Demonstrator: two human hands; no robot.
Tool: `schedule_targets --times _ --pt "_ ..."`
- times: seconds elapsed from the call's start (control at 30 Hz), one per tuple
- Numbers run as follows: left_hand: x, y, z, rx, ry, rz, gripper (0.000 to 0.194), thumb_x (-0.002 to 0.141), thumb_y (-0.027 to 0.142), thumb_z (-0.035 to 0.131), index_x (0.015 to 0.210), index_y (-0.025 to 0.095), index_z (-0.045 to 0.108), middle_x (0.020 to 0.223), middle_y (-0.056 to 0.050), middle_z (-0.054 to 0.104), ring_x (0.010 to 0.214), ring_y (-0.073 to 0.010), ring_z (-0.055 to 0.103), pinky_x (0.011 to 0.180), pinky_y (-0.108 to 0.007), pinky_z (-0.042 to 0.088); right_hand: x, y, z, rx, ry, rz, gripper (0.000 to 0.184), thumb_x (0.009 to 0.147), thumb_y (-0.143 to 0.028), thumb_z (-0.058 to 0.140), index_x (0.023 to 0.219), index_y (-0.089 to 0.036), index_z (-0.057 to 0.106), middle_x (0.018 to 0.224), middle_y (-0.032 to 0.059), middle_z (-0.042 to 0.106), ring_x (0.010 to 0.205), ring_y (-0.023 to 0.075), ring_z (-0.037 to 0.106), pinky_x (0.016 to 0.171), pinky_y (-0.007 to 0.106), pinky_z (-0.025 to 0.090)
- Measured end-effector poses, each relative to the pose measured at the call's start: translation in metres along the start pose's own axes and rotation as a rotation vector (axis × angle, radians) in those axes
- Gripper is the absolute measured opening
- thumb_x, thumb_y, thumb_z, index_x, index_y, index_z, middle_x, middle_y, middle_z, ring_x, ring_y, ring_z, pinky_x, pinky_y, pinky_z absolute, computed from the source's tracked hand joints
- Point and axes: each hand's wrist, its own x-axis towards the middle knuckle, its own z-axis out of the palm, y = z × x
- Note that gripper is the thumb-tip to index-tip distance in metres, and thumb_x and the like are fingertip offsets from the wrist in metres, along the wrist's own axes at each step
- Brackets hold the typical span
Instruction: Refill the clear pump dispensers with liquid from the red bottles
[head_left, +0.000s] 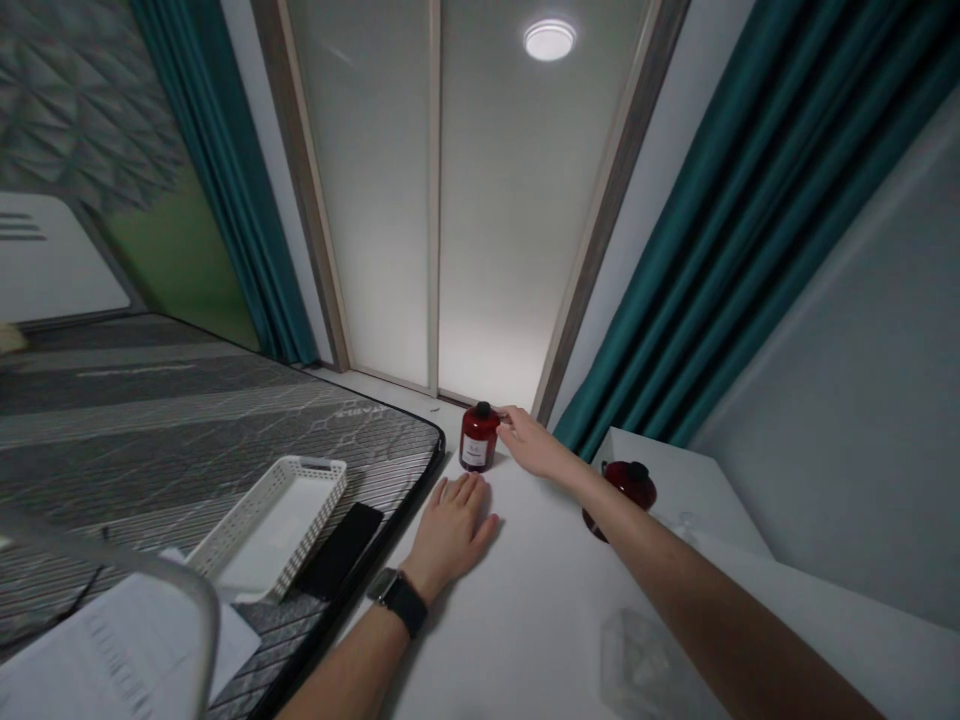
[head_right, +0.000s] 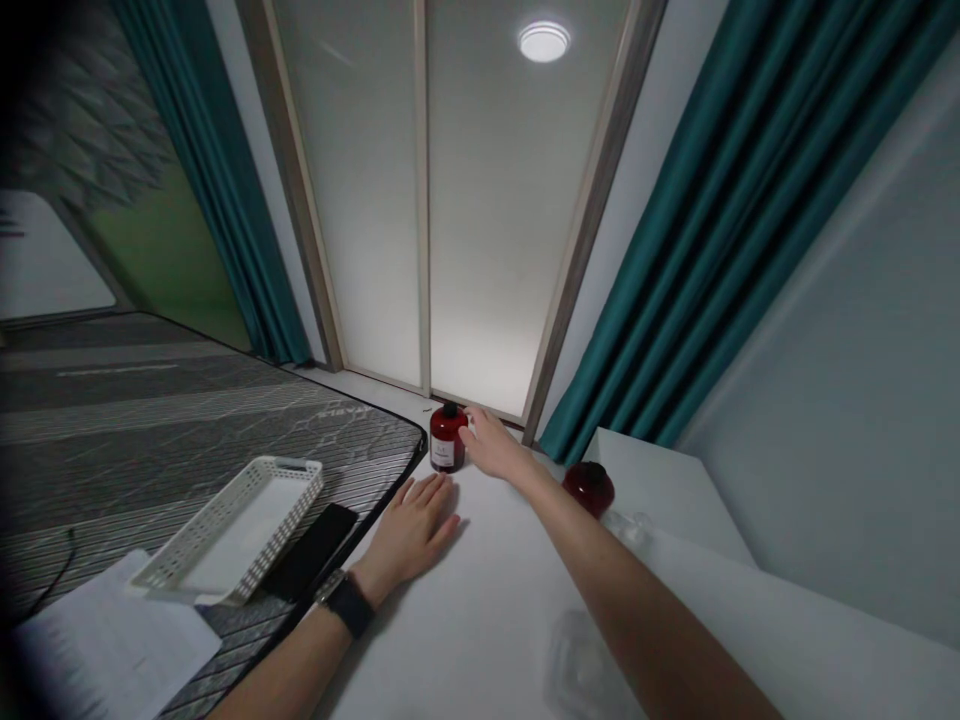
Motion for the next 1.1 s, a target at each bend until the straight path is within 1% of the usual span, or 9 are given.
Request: schedule_targets --times 0.1,0.2,0.37,0.53,0.67,0.77,0.87,0.97,1.1 --pt "-0.002 0.015 -0.005 -0.051 0.003 0.116 0.047 0.096 0.032 0.052 0.14 0.017 0.047 0.146 -0.012 0.054 0.136 -0.0281 0.047 0.116 -0.05 0.032 -0.029 0.001 -0.008 0.021 -0.033 -0.035 0.036 0.094 -0.013 0.042 0.129 -0.017 0.054 0.126 0.0135 0.063 0.113 0.0219 0.061 0.098 0.039 0.046" --pt "-0.004 0.032 -0.01 -0.117 0.018 0.203 0.041 0.092 0.026 0.055 0.133 0.02 0.053 0.136 -0.011 0.061 0.126 -0.0281 0.054 0.111 -0.048 0.038 -0.057 0.001 -0.017 0.005 -0.044 -0.064 0.036 0.093 -0.01 0.041 0.125 -0.017 0.057 0.124 0.0119 0.065 0.111 0.02 0.062 0.097 0.036 0.048" --pt "0.001 0.052 -0.016 -0.25 -0.015 0.199 0.024 0.09 0.02 0.054 0.112 0.021 0.064 0.109 -0.008 0.069 0.103 -0.0257 0.062 0.091 -0.041 0.049 -0.093 0.007 -0.047 -0.12 -0.006 -0.068 0.034 0.094 -0.007 0.041 0.118 -0.02 0.062 0.118 0.0078 0.068 0.109 0.0179 0.062 0.097 0.032 0.047" --pt "0.02 0.069 -0.017 -0.302 -0.037 0.217 0.02 0.092 0.022 0.053 0.107 0.021 0.065 0.104 -0.007 0.069 0.099 -0.0259 0.063 0.088 -0.04 0.049 -0.117 0.024 -0.091 -0.37 0.072 0.036 0.032 0.095 -0.011 0.042 0.118 -0.017 0.063 0.116 0.0128 0.065 0.113 0.0271 0.055 0.1 0.043 0.038" --pt "0.035 0.086 -0.012 -0.35 -0.036 0.222 0.022 0.09 0.021 0.052 0.109 0.019 0.064 0.104 -0.008 0.068 0.1 -0.0265 0.063 0.088 -0.04 0.049 -0.13 0.04 -0.113 -0.515 0.078 0.166 0.028 0.093 -0.018 0.049 0.117 -0.015 0.064 0.115 0.0183 0.063 0.114 0.034 0.053 0.098 0.049 0.034" --pt "0.042 0.096 -0.004 -0.452 -0.01 0.178 0.028 0.088 0.018 0.053 0.115 0.019 0.061 0.104 -0.008 0.068 0.101 -0.0252 0.063 0.088 -0.038 0.05 -0.133 0.049 -0.119 -0.546 0.035 0.233 0.022 0.092 -0.023 0.056 0.111 -0.017 0.066 0.107 0.0157 0.066 0.109 0.0337 0.056 0.092 0.045 0.037" --pt "0.045 0.101 0.004 -0.501 0.015 0.137 0.033 0.087 0.018 0.053 0.12 0.018 0.057 0.106 -0.009 0.067 0.101 -0.0246 0.063 0.088 -0.038 0.05 -0.13 0.05 -0.121 -0.532 -0.007 0.248 0.018 0.093 -0.027 0.058 0.108 -0.02 0.066 0.1 0.0098 0.066 0.1 0.027 0.06 0.085 0.035 0.039" --pt "0.047 0.1 0.009 -0.511 0.046 0.108 0.039 0.088 0.02 0.053 0.126 0.018 0.051 0.108 -0.009 0.065 0.1 -0.0241 0.063 0.087 -0.038 0.051 -0.124 0.044 -0.118 -0.505 -0.022 0.238 0.016 0.095 -0.031 0.058 0.104 -0.02 0.065 0.097 0.0063 0.064 0.092 0.0209 0.062 0.078 0.028 0.04" --pt "0.048 0.091 0.013 -0.528 0.081 0.088 0.05 0.088 0.027 0.058 0.135 0.019 0.044 0.114 -0.01 0.062 0.096 -0.0244 0.064 0.085 -0.039 0.053 -0.114 0.031 -0.104 -0.485 0.001 0.239 0.019 0.095 -0.038 0.057 0.101 -0.022 0.064 0.1 0.005 0.061 0.086 0.0185 0.062 0.072 0.026 0.04"
